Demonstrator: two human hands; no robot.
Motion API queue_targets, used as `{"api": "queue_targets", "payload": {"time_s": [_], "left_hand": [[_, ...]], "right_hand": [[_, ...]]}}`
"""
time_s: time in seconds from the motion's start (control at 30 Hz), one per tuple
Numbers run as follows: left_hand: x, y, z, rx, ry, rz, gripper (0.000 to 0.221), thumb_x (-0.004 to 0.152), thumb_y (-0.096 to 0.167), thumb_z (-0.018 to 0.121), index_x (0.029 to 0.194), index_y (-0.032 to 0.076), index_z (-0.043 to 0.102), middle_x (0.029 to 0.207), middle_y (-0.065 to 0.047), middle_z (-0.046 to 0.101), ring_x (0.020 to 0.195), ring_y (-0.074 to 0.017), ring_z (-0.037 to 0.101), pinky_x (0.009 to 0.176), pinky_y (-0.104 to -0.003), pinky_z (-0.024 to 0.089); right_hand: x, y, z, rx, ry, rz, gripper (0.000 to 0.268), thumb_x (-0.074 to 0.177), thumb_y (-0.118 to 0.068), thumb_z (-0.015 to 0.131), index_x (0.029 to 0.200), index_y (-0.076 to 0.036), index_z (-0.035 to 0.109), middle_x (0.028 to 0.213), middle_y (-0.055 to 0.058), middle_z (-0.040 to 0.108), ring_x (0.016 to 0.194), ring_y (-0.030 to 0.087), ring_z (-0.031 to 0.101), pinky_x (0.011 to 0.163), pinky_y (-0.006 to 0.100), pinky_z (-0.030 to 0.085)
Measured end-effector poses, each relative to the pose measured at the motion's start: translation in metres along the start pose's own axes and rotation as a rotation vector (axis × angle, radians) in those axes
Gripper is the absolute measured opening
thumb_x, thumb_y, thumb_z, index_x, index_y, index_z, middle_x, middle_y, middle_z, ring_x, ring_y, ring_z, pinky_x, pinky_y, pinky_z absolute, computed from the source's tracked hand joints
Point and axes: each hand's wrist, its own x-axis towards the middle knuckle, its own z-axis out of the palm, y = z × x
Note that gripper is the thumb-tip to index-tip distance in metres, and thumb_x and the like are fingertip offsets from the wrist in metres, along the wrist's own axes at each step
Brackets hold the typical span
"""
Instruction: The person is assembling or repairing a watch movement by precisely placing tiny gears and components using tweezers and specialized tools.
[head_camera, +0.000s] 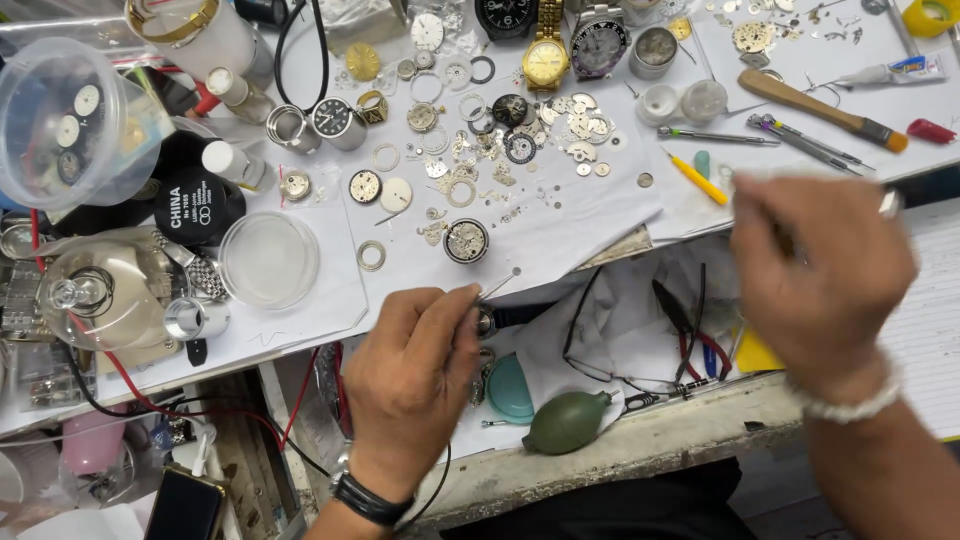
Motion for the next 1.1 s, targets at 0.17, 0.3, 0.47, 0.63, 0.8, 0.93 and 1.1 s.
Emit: {"api": "queue_targets", "payload": {"time_s": [0.17, 0.3, 0.47, 0.63, 0.8, 0.93, 1.1], "left_hand": [[0.015, -0.011, -0.004, 0.241, 0.016, 0.214, 0.01, 0.104, 0.008, 0.067, 0.11, 0.002, 0.072, 0.089, -0.012, 0.067, 0.069, -0.0233, 0.061, 0.053, -0.034, 0.049], [0.017, -0.012, 0.001, 0.247, 0.067, 0.234, 0.009, 0.105, 0.009, 0.067, 0.1, 0.004, 0.072, 0.088, -0.008, 0.065, 0.067, -0.0216, 0.056, 0.052, -0.033, 0.043], [0.019, -0.016, 0.006, 0.267, 0.087, 0.23, 0.008, 0.105, 0.009, 0.067, 0.1, 0.007, 0.072, 0.088, -0.005, 0.064, 0.066, -0.021, 0.053, 0.053, -0.033, 0.042], [0.022, -0.017, 0.005, 0.226, 0.041, 0.201, 0.007, 0.104, 0.007, 0.071, 0.097, 0.005, 0.072, 0.086, -0.007, 0.063, 0.069, -0.0224, 0.057, 0.055, -0.032, 0.046], [0.023, -0.017, 0.004, 0.219, 0.022, 0.188, 0.007, 0.104, 0.006, 0.07, 0.097, 0.005, 0.071, 0.087, -0.006, 0.062, 0.069, -0.0236, 0.054, 0.055, -0.034, 0.043], [0.023, -0.018, 0.005, 0.206, 0.024, 0.18, 0.007, 0.104, 0.005, 0.07, 0.097, 0.005, 0.07, 0.085, -0.006, 0.061, 0.067, -0.0233, 0.051, 0.053, -0.034, 0.041], [0.023, -0.02, 0.006, 0.165, 0.013, 0.169, 0.008, 0.105, 0.006, 0.067, 0.099, 0.004, 0.071, 0.086, -0.007, 0.061, 0.069, -0.025, 0.053, 0.055, -0.035, 0.043]], "right_hand": [[0.015, 0.037, 0.003, -0.202, -0.282, 0.152, 0.021, 0.121, -0.021, 0.084, 0.124, -0.001, 0.087, 0.108, 0.014, 0.08, 0.098, 0.026, 0.071, 0.075, 0.038, 0.053], [0.023, 0.023, 0.006, -0.061, -0.294, 0.192, 0.012, 0.124, -0.005, 0.085, 0.127, 0.007, 0.085, 0.115, 0.021, 0.073, 0.13, 0.037, 0.071, 0.1, 0.043, 0.055], [0.011, 0.002, 0.011, 0.159, -0.189, 0.395, 0.002, 0.139, 0.018, 0.063, 0.141, 0.018, 0.062, 0.132, 0.026, 0.059, 0.117, 0.034, 0.053, 0.11, 0.044, 0.044], [0.009, -0.035, 0.019, 0.482, -0.069, 0.403, 0.008, 0.127, 0.022, 0.06, 0.136, 0.022, 0.058, 0.127, 0.033, 0.056, 0.111, 0.038, 0.061, 0.104, 0.042, 0.051], [0.027, -0.056, 0.029, 0.483, -0.143, 0.25, 0.011, 0.107, 0.021, 0.073, 0.117, 0.022, 0.068, 0.107, 0.033, 0.067, 0.098, 0.038, 0.065, 0.082, 0.039, 0.056], [0.029, -0.061, 0.039, 0.371, -0.128, 0.129, 0.014, 0.106, 0.015, 0.075, 0.117, 0.022, 0.07, 0.102, 0.033, 0.073, 0.096, 0.043, 0.071, 0.087, 0.046, 0.058], [0.031, -0.064, 0.049, 0.407, -0.16, 0.121, 0.014, 0.107, 0.004, 0.063, 0.107, 0.016, 0.07, 0.093, 0.025, 0.072, 0.084, 0.034, 0.07, 0.075, 0.039, 0.056]]}}
